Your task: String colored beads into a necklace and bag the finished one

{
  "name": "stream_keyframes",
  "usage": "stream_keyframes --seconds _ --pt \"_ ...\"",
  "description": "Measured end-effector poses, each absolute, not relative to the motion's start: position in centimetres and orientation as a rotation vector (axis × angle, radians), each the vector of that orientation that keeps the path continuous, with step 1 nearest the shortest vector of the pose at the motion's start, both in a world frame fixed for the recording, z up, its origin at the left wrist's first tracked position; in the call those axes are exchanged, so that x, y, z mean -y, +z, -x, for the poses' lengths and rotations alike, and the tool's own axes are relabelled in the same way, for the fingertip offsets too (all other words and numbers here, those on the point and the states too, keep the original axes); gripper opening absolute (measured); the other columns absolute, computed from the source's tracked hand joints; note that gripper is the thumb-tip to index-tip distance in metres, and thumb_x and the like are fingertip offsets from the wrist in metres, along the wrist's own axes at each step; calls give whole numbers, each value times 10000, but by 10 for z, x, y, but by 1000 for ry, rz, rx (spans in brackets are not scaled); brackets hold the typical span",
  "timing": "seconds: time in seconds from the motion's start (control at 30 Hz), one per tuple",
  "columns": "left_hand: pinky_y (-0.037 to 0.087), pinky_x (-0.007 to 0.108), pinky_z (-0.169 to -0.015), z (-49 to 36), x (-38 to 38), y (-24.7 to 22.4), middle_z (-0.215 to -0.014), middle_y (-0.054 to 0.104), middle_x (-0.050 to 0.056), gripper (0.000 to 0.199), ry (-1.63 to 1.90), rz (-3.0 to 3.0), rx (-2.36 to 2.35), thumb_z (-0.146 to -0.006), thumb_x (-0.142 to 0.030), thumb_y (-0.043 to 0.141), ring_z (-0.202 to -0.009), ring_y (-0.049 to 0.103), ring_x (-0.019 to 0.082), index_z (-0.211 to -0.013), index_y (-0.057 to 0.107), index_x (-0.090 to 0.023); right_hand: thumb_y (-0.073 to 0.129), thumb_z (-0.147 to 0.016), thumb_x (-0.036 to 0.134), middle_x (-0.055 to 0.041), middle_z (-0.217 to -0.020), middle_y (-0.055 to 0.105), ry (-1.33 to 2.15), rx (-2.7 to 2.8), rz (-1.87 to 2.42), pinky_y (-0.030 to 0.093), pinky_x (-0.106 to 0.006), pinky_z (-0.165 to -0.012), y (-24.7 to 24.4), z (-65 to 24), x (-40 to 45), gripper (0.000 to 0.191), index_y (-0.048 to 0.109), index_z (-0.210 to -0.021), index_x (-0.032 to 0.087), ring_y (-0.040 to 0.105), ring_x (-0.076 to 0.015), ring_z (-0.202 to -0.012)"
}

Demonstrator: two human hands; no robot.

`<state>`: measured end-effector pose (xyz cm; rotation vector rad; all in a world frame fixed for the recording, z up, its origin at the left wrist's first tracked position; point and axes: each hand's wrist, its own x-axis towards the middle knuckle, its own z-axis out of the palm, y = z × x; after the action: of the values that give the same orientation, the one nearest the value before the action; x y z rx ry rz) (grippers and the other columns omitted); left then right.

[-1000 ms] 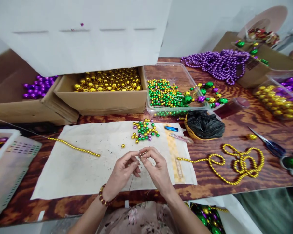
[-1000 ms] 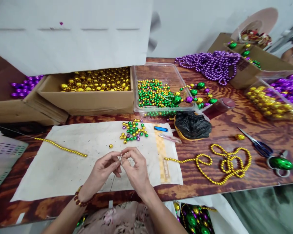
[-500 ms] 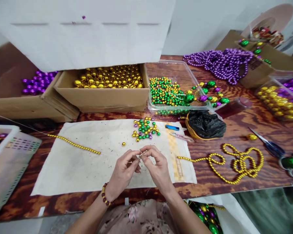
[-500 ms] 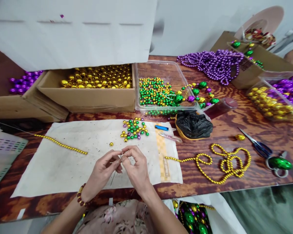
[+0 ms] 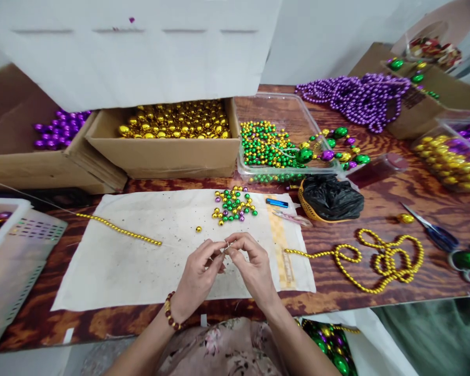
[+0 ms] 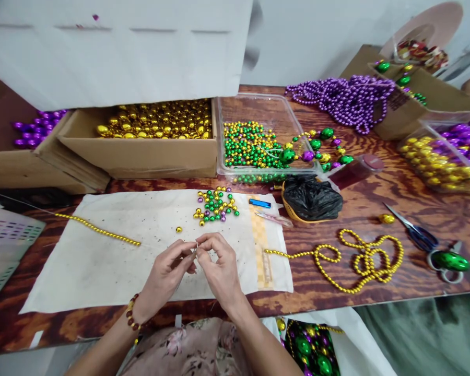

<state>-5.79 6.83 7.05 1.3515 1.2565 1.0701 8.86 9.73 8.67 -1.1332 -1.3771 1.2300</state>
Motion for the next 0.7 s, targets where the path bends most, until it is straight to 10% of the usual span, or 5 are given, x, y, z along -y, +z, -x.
stream_keyframes --seconds 0.7 --pt "517 224 -625 57 -70 70 -883 586 24 193 1071 -1383 -1308 -953 -250 550 -668 612 113 -1090 683 -229 598 -851 151 -39 -961 675 1203 1404 1118 474 -317 -850 84 -91 -96 127 630 -744 212 635 -189 -927"
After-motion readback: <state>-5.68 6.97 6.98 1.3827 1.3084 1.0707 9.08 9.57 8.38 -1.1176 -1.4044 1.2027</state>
